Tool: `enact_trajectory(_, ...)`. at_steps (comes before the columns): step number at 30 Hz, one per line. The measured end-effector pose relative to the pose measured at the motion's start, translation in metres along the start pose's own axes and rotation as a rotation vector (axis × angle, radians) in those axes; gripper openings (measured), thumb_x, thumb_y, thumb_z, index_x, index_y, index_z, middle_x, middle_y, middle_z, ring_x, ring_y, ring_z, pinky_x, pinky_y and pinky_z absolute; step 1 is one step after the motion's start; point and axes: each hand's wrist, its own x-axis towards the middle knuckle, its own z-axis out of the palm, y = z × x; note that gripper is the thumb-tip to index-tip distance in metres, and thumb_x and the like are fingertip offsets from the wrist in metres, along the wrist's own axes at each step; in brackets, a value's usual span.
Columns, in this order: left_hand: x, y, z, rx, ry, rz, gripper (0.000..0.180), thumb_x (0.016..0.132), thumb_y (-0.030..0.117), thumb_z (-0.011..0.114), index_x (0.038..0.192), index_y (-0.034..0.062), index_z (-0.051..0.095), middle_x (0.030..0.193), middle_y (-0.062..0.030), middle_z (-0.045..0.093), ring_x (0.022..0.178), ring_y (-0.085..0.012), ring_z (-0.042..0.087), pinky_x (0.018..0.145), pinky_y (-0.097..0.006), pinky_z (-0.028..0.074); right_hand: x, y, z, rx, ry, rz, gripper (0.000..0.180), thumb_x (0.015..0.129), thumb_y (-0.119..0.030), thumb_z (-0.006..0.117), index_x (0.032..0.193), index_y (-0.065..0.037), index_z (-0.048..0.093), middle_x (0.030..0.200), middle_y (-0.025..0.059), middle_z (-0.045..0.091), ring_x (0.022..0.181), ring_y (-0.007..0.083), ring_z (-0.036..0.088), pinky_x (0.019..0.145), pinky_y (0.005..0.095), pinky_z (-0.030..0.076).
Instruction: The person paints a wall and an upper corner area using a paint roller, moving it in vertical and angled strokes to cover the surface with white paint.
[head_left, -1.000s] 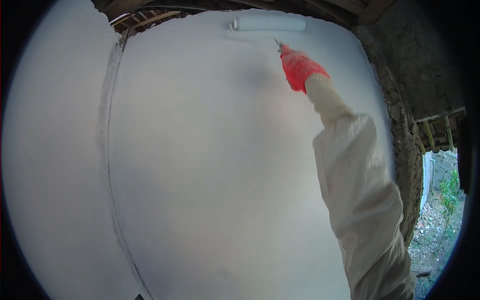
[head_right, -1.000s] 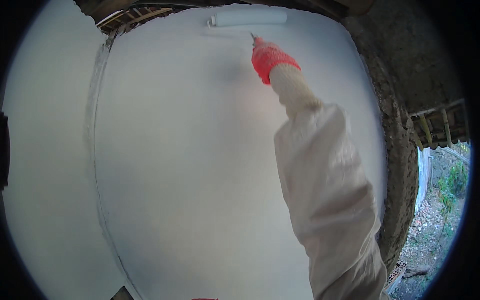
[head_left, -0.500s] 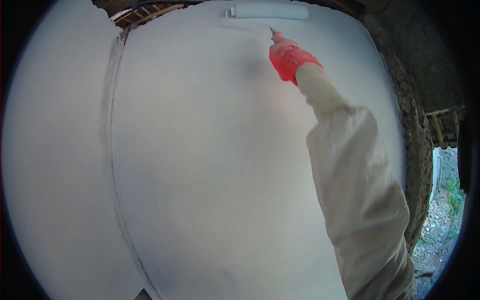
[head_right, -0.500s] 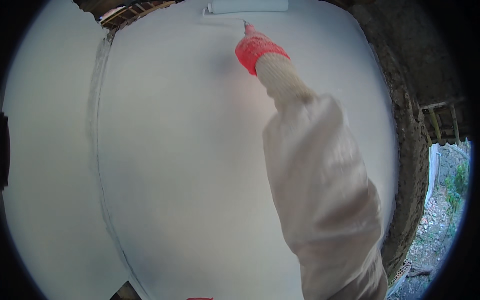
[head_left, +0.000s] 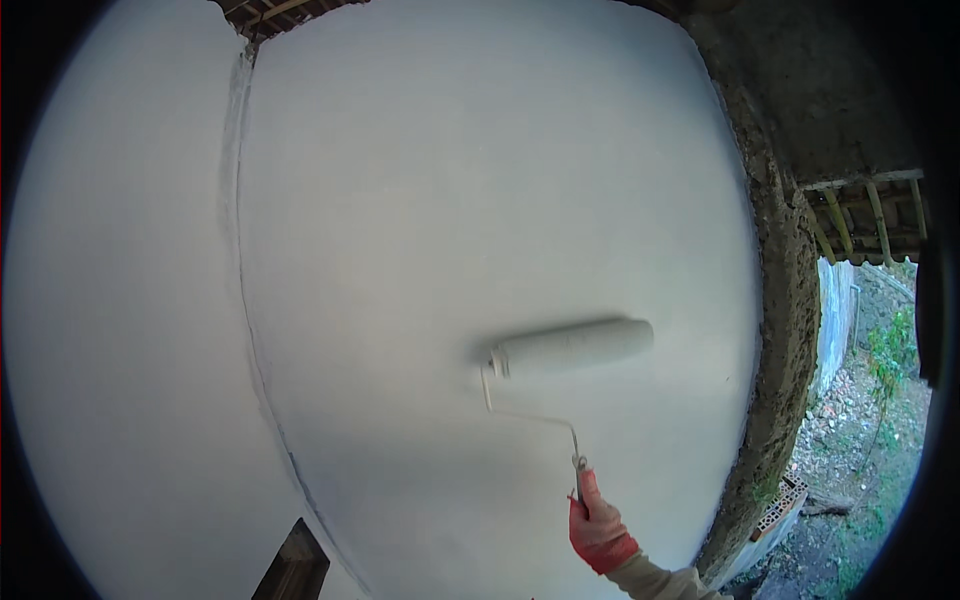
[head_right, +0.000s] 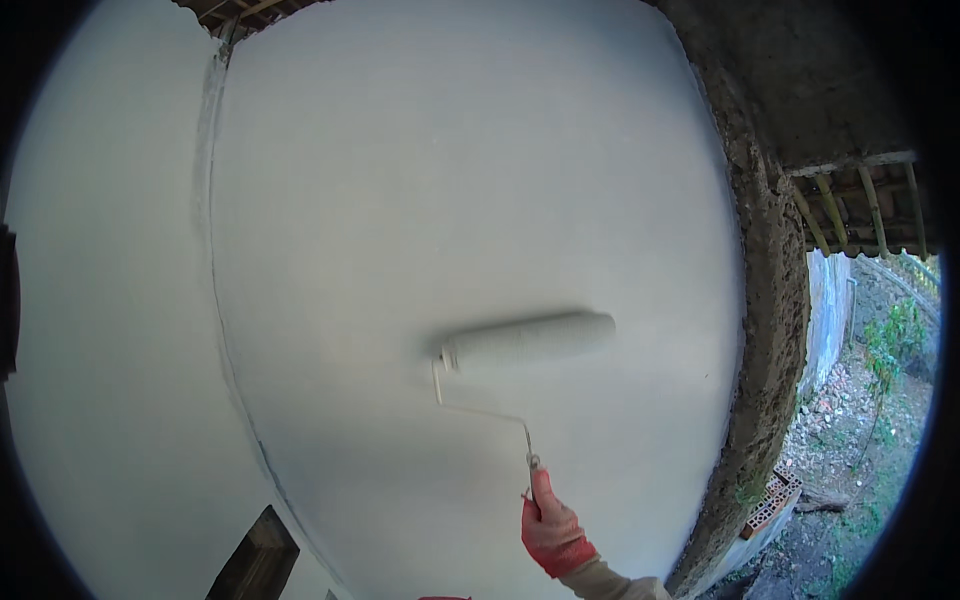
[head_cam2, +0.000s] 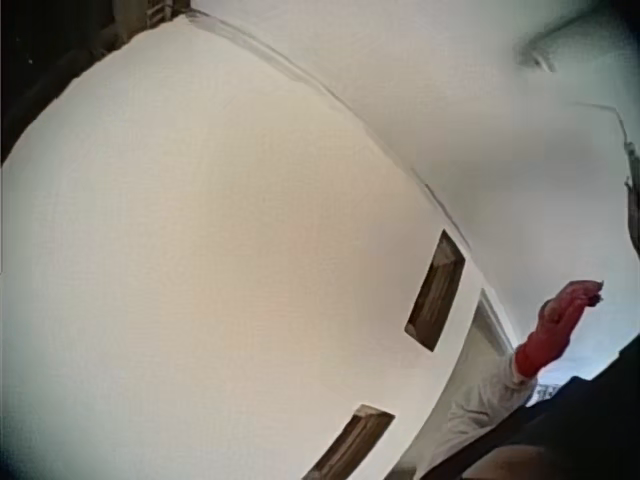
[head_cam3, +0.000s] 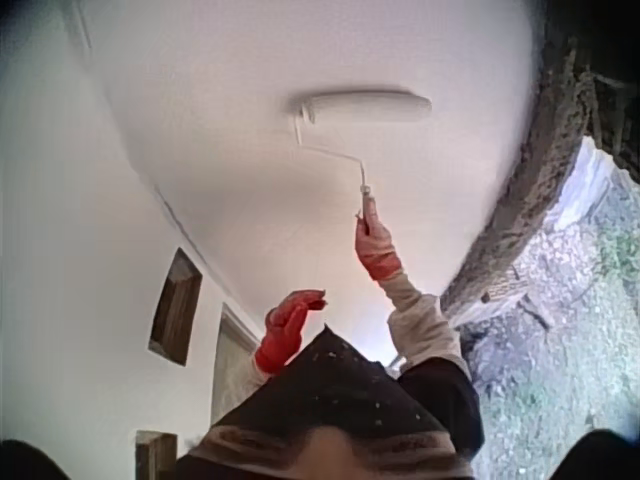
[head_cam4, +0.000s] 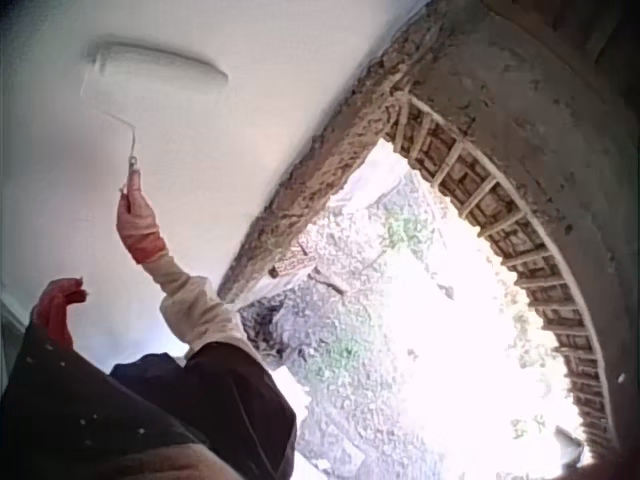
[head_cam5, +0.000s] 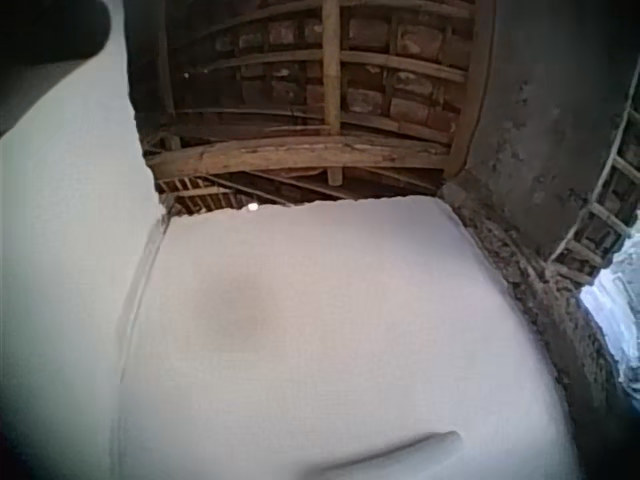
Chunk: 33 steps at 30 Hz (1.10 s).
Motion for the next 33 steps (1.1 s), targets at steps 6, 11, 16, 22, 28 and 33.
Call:
enact_trajectory(6, -0.001, 0.017, 0.001, 0.034, 0.035, -0.068, 0.025, 0.097, 0.009, 0.042, 0.109, -0.0043, 0.06, 0.108, -0.0164, 0.062, 0.091, -0.0238, 0.064, 0.081, -0.034, 0.051, 0.192, -0.073, -0.012, 0.105, 0.092, 0.046, 0.056, 0.093, -0.015, 0.051, 0.144, -0.019, 0.027, 0.074, 0.0125, 0.053, 0.065, 0.0265, 0.049, 0.064, 0.03, 0.045)
enact_trajectory(11, -0.023, 0.018, 0.0, 0.005, 0.101, -0.136, 0.027, 0.097, 0.01, 0.041, 0.109, -0.006, 0.06, 0.108, -0.0184, 0.061, 0.091, -0.0258, 0.064, 0.081, -0.035, 0.051, 0.249, -0.129, -0.023, 0.089, 0.044, 0.301, 0.053, 0.093, -0.019, 0.052, 0.142, -0.016, 0.032, 0.11, 0.0166, 0.06, 0.086, 0.0334, 0.059, 0.078, 0.0333, 0.047)
enact_trajectory(16, -0.055, 0.011, -0.003, 0.011, 0.095, -0.247, 0.028, 0.098, 0.012, 0.042, 0.109, -0.0054, 0.06, 0.107, -0.0169, 0.061, 0.091, -0.0247, 0.064, 0.081, -0.034, 0.051, 0.097, -0.021, 0.037, 0.055, 0.177, 0.044, 0.057, 0.091, -0.007, 0.053, 0.142, -0.011, 0.029, 0.107, 0.0176, 0.059, 0.07, 0.0301, 0.058, 0.063, 0.0331, 0.048)
enact_trajectory(22, -0.09, -0.016, -0.002, -0.038, 0.118, -0.425, 0.028, 0.098, 0.015, 0.043, 0.109, -0.004, 0.06, 0.106, -0.0133, 0.063, 0.09, -0.0214, 0.064, 0.081, -0.032, 0.05, -0.237, 0.032, 0.056, -0.038, -0.229, 0.469, 0.062, 0.085, -0.007, 0.058, 0.139, -0.003, 0.028, 0.104, 0.0305, 0.06, 0.078, 0.0419, 0.063, 0.062, 0.0436, 0.052)
enact_trajectory(28, -0.099, -0.022, 0.005, -0.057, 0.117, -0.468, 0.028, 0.098, 0.016, 0.044, 0.11, -0.0037, 0.06, 0.107, -0.0124, 0.063, 0.091, -0.0213, 0.063, 0.082, -0.033, 0.05, -0.304, 0.018, 0.061, 0.081, -0.305, 0.665, 0.057, 0.087, -0.006, 0.057, 0.139, -0.006, 0.033, 0.114, 0.0262, 0.058, 0.094, 0.039, 0.064, 0.074, 0.0367, 0.051)
enact_trajectory(33, -0.093, -0.006, 0.005, -0.022, 0.086, -0.426, 0.027, 0.098, 0.013, 0.043, 0.11, -0.0036, 0.06, 0.108, -0.0136, 0.062, 0.093, -0.022, 0.063, 0.083, -0.034, 0.049, -0.172, -0.007, 0.05, 0.14, -0.016, 0.316, 0.055, 0.086, 0.001, 0.057, 0.137, -0.003, 0.037, 0.119, 0.0258, 0.056, 0.105, 0.0334, 0.061, 0.077, 0.0314, 0.051)
